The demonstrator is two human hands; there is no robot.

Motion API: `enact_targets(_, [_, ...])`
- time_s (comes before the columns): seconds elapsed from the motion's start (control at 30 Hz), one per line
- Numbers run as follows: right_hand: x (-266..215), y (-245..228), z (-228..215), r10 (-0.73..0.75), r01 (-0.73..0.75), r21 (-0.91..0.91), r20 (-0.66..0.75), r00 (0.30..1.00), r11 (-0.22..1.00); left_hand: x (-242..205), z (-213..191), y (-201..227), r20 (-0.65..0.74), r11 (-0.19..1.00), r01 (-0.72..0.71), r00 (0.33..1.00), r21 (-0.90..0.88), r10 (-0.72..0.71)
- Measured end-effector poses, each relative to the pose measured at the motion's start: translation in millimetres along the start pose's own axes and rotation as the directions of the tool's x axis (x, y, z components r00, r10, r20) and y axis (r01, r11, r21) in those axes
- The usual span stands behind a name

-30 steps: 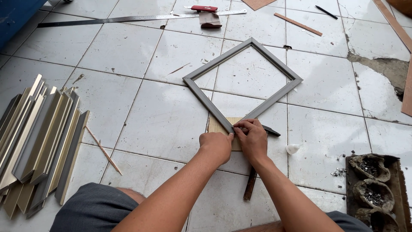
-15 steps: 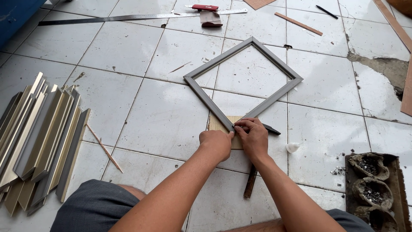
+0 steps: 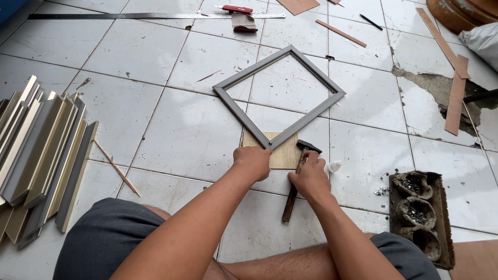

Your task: Assembling a picture frame by aligning a corner support and hammering a nail into it.

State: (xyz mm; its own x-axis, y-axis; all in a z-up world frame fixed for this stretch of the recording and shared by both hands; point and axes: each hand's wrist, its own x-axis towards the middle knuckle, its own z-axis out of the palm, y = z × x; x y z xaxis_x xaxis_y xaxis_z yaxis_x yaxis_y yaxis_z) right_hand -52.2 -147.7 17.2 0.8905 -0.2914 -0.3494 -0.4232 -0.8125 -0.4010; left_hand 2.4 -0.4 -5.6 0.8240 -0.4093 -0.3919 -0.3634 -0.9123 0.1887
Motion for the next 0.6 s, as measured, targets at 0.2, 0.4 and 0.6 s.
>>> enact_targets(0.2, [41,48,33,0.167,-0.170,0.273,0.034,0.985,0.947,-8,2,1,0.014,0.999,0.001,1.000,0.040,-0.001])
enact_targets(0.4, [-33,-4,0,-0.053,0.149,0.313,-0.295,0.954,0.938,-9,1,3,0.020,0.999,0.003,1.000,0.040,-0.004])
enact_targets(0.6, [-66,-31,-3,-0.242,0.275,0.189,-0.181,0.953,0.943,-11,4,4,0.038,1.000,0.020,0.999,0.018,-0.020])
